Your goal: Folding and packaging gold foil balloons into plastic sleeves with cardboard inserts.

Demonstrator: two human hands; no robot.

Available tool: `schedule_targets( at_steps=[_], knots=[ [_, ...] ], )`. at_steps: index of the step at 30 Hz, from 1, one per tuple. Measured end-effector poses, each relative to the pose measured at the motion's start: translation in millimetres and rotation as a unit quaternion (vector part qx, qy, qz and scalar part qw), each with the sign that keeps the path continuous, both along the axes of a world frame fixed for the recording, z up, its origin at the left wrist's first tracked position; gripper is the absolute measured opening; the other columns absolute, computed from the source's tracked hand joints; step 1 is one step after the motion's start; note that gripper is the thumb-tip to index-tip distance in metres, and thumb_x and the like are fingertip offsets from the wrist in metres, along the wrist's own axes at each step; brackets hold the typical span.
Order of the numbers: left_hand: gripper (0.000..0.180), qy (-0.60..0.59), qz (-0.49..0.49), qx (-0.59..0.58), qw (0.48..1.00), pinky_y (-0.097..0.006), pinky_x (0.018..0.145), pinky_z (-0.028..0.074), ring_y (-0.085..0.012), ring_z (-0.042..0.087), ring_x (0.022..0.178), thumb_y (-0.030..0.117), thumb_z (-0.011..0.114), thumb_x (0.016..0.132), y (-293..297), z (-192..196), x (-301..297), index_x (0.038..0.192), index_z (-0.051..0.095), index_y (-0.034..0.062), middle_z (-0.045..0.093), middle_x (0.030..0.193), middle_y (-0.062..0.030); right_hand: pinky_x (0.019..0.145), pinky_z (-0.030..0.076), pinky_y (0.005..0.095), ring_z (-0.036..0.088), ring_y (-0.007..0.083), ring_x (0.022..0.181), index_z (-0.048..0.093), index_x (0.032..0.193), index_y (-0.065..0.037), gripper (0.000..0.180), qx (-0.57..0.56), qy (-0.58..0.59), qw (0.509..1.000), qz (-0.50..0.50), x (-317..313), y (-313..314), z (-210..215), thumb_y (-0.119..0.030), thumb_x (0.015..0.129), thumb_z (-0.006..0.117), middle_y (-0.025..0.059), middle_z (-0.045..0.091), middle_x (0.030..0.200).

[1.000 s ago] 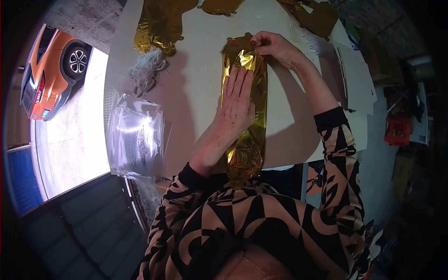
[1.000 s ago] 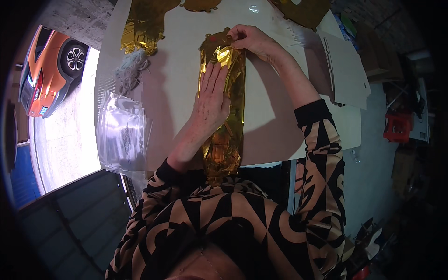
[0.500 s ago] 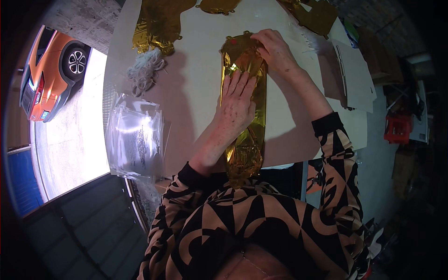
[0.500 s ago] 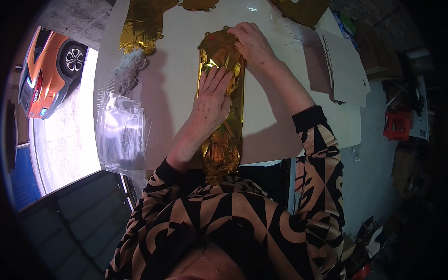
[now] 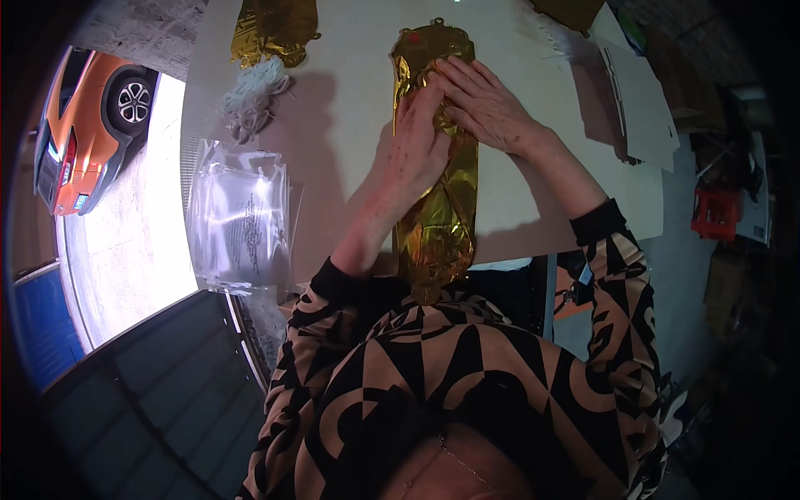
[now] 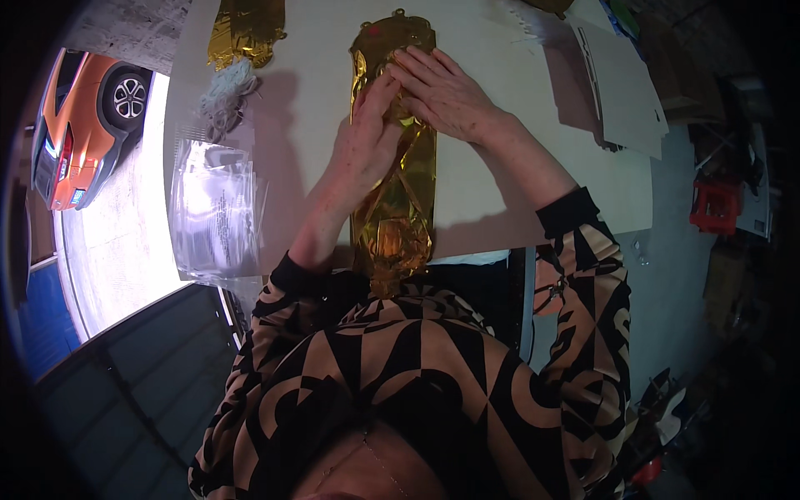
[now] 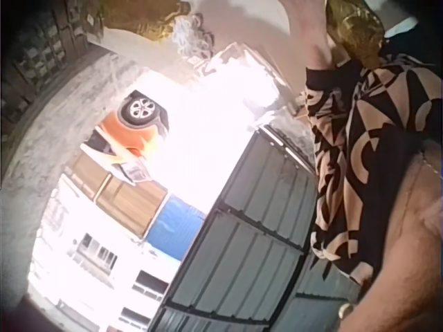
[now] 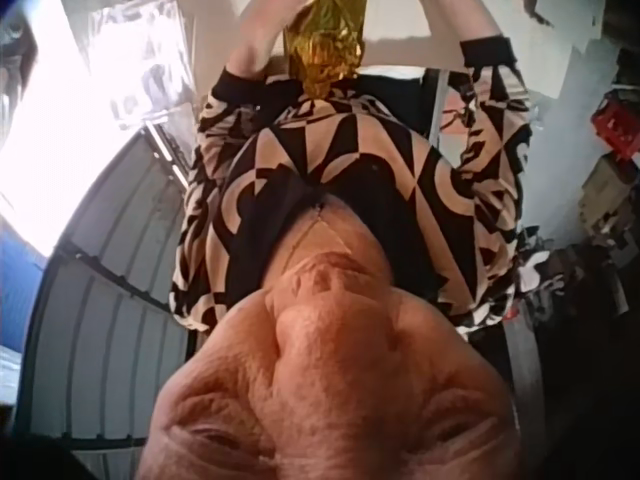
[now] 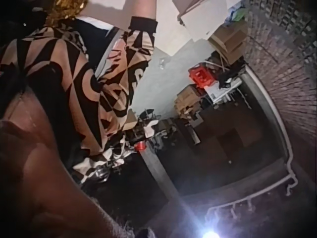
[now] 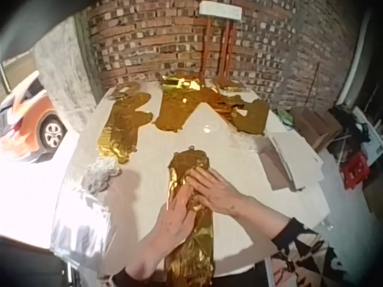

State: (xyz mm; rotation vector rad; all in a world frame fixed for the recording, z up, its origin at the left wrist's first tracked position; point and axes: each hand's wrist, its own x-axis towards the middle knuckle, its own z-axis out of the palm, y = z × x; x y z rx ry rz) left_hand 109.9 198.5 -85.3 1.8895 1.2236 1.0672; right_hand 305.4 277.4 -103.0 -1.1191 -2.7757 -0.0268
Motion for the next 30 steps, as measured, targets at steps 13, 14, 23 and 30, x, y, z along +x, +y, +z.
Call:
schedule_targets(
  at_steps=[13, 14, 23, 30],
  knots=[
    [0.059, 0.264, -0.024, 0.165, 0.95, -0.053, 0.125, 0.024, -0.0384, 0.037, 0.149, 0.029, 0.059, 0.101, -31.4, 7.3, -20.5, 0.151, 0.046, 0.0013, 0.046, 0.153, -0.0262, 0.131, 0.012, 0.0447, 0.018, 0.0242, 0.16, 0.026, 0.166, -0.017, 0.06, 0.017, -0.017, 1.0, -0.013, 8.3, -37.9, 10.8, -0.032, 0.11, 0.043, 0.008, 0.024, 0.172],
    [0.064, 0.297, -0.023, 0.173, 0.939, -0.054, 0.125, 0.023, -0.0391, 0.036, 0.149, 0.039, 0.058, 0.102, -37.7, 2.3, -18.0, 0.152, 0.046, 0.0017, 0.045, 0.154, -0.0265, 0.131, 0.011, 0.0455, 0.018, 0.0241, 0.16, 0.026, 0.165, -0.017, 0.06, 0.009, -0.015, 1.0, -0.01, 8.5, -39.2, 12.4, -0.034, 0.11, 0.043, 0.008, 0.024, 0.172],
    [0.081, 0.365, -0.009, 0.202, 0.909, -0.064, 0.122, 0.019, -0.0517, 0.029, 0.148, 0.061, 0.055, 0.099, -30.5, 5.5, -17.1, 0.153, 0.045, 0.0025, 0.04, 0.156, -0.0297, 0.13, 0.011, 0.05, 0.021, 0.0243, 0.159, 0.03, 0.164, -0.015, 0.059, 0.032, -0.054, 0.997, -0.051, 13.5, -15.8, 31.2, -0.039, 0.11, 0.041, 0.0078, 0.027, 0.171],
    [0.079, 0.374, -0.017, 0.188, 0.908, -0.066, 0.122, 0.019, -0.0541, 0.028, 0.148, 0.061, 0.057, 0.097, -12.6, 11.4, -25.9, 0.149, 0.05, 0.0031, 0.04, 0.152, -0.0307, 0.132, 0.004, 0.0479, 0.016, 0.024, 0.16, 0.03, 0.165, -0.018, 0.059, -0.03, 0.004, 0.998, 0.053, -38.6, -3.6, 51.6, -0.043, 0.111, 0.032, 0.0041, 0.025, 0.172]
  ],
)
